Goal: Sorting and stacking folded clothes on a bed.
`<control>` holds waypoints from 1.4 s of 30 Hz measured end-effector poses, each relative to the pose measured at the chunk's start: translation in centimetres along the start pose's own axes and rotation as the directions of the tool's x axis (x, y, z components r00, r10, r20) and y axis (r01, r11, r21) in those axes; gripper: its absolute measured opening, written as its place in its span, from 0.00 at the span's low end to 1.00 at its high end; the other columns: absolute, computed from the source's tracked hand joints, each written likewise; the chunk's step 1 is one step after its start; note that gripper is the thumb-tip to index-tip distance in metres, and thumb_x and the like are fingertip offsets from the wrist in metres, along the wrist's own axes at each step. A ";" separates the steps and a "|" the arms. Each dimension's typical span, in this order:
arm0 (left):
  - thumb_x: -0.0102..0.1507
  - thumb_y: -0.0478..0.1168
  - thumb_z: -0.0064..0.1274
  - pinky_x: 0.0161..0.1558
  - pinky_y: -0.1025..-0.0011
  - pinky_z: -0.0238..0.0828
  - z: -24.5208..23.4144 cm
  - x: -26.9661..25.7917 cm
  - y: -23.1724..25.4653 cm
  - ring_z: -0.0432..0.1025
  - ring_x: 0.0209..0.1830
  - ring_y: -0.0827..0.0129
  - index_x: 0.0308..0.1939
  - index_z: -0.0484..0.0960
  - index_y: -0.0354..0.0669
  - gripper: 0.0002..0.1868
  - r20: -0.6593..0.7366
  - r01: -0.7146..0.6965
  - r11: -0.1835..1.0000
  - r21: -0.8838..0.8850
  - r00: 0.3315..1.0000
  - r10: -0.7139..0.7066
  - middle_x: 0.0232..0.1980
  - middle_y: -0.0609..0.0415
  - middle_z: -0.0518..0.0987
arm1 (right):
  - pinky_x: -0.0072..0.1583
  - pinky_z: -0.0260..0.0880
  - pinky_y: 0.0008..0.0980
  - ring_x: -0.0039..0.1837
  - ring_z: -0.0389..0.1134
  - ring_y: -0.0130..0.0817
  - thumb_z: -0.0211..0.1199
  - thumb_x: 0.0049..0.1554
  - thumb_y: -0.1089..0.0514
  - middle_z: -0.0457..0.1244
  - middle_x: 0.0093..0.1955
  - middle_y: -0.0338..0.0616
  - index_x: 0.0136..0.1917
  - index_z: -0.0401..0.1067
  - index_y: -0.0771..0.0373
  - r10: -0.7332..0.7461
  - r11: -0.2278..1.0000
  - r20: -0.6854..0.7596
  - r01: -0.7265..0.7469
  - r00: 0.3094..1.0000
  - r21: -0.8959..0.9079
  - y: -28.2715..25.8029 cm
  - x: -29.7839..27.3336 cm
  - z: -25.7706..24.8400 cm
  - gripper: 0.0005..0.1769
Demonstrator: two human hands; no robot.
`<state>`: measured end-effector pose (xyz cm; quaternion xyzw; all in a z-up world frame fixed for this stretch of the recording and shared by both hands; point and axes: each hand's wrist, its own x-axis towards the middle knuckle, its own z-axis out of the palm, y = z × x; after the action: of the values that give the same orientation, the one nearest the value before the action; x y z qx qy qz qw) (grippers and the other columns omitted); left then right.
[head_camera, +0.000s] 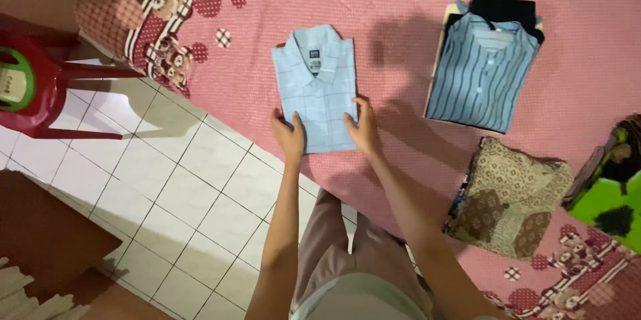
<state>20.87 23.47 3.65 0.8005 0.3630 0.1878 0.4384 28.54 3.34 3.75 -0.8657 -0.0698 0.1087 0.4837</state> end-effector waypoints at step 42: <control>0.79 0.50 0.46 0.42 0.59 0.72 18.8 -4.1 20.1 0.76 0.42 0.53 0.62 0.73 0.29 0.23 0.217 -0.453 0.836 -0.310 0.822 0.526 0.45 0.34 0.79 | 0.39 0.57 0.24 0.37 0.50 0.21 0.59 0.63 0.72 0.63 0.72 0.44 0.78 0.65 0.53 -0.177 0.980 -0.096 0.184 0.980 0.076 3.1 2.6 -32.2 0.33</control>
<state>38.09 2.72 10.31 0.8254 0.0485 0.2171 0.5188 39.34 -24.17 17.12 -0.8385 -0.1220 0.0287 0.5303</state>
